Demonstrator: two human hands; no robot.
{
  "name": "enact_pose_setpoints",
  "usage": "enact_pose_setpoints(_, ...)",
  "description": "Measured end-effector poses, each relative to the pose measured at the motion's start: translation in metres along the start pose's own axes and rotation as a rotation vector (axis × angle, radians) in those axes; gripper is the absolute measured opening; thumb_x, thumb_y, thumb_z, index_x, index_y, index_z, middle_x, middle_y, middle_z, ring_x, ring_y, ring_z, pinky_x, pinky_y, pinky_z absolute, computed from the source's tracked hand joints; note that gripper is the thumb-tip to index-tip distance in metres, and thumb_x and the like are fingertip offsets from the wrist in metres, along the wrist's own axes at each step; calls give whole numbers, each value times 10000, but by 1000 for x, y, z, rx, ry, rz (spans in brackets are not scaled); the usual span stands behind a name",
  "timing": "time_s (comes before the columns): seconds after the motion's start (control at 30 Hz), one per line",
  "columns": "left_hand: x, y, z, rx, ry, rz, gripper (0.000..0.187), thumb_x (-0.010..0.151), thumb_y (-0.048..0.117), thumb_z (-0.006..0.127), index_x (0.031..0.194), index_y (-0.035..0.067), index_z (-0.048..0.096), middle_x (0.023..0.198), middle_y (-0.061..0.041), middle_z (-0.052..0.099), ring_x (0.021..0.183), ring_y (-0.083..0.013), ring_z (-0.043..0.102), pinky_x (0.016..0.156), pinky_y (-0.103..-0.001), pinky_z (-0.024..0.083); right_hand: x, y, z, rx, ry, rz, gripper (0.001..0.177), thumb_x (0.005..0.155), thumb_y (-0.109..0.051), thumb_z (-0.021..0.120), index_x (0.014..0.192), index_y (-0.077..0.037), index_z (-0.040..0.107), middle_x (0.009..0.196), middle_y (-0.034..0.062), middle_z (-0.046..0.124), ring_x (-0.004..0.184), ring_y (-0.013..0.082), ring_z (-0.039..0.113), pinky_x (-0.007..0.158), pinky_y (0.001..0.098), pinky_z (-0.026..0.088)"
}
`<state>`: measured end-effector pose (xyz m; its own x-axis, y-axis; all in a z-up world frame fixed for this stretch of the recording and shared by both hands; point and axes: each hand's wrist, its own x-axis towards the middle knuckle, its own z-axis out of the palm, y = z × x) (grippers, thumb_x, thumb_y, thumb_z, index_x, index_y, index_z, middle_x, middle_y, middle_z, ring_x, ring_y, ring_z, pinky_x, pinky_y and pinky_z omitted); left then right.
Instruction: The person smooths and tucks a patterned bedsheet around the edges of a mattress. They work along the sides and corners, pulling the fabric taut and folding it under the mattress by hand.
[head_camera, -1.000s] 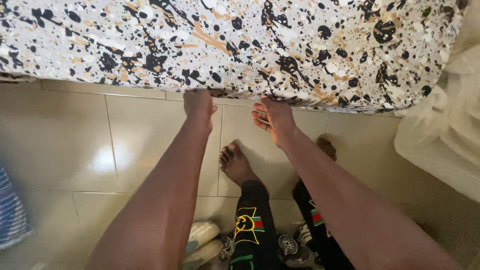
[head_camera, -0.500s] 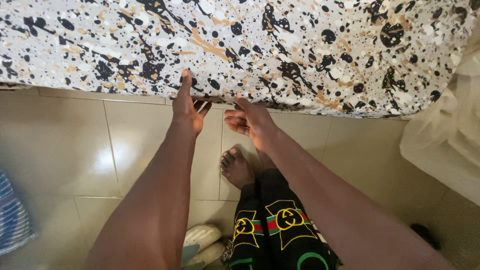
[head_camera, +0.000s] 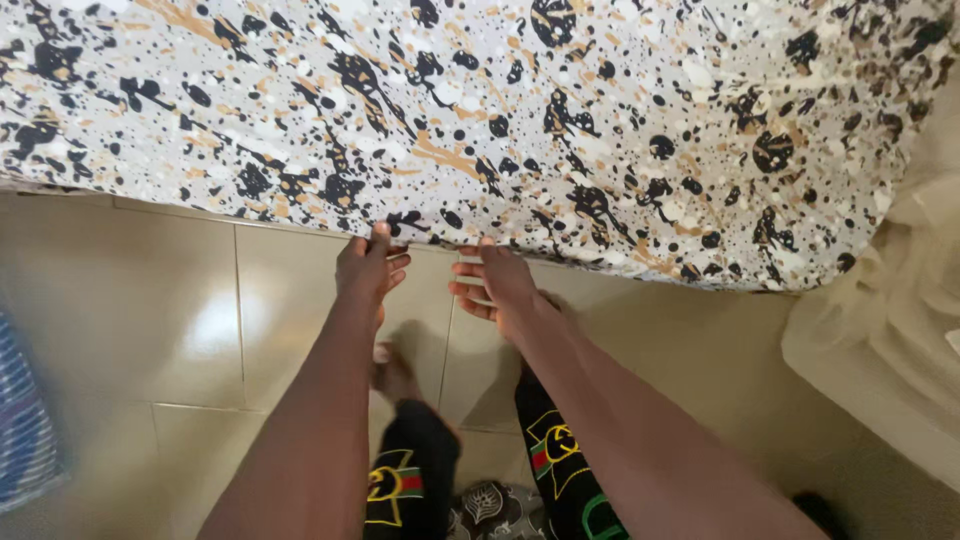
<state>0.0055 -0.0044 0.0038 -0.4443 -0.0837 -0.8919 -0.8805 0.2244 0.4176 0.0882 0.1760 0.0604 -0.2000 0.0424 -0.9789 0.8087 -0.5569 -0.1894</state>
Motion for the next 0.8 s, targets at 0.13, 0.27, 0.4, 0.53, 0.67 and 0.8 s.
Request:
enact_pose_setpoints(0.13,-5,1,-9,-55,-84,23,445,996,490,570,1141,69,584,1090,-101,729,958,-217,743,791,-380,581,7,5,-2,-57,-11,-57,463,1047,-457,419,1254,-108,643,1133,48,693,955,205,702,785,382,571)
enact_pose_setpoints(0.27,8,9,-39,-66,-87,136,459,990,479,601,1137,45,587,1117,-123,721,972,-229,736,819,-377,603,11,9,14,-76,35,-50,494,1030,-487,473,1285,-88,611,1175,71,700,979,216,699,824,406,601)
enact_pose_setpoints(0.4,21,12,-74,252,-144,149,456,967,475,633,1101,39,619,1104,-104,750,970,-199,723,790,-376,557,13,23,41,-15,10,-115,492,995,-499,492,1331,-149,574,1208,39,668,1008,194,698,868,403,610)
enact_pose_setpoints(0.53,24,19,-110,102,-157,43,367,961,452,617,1106,116,638,1093,-42,750,942,-175,733,794,-373,578,18,37,89,31,-1,-162,502,969,-491,571,1298,-113,599,1158,52,694,970,196,704,843,387,591)
enact_pose_setpoints(0.67,33,48,-141,-20,-127,49,395,998,492,594,1104,117,657,1044,-43,753,904,-179,735,787,-365,586,20,36,133,-10,-37,-225,538,981,-553,556,1281,-112,623,1104,52,694,928,172,687,817,359,574)
enact_pose_setpoints(0.8,34,71,-167,240,-97,133,403,994,470,599,1007,100,759,951,3,762,839,-124,698,738,-310,561,31,30,168,51,-6,-188,554,994,-575,499,1222,-96,659,1092,58,712,900,169,691,790,356,588)
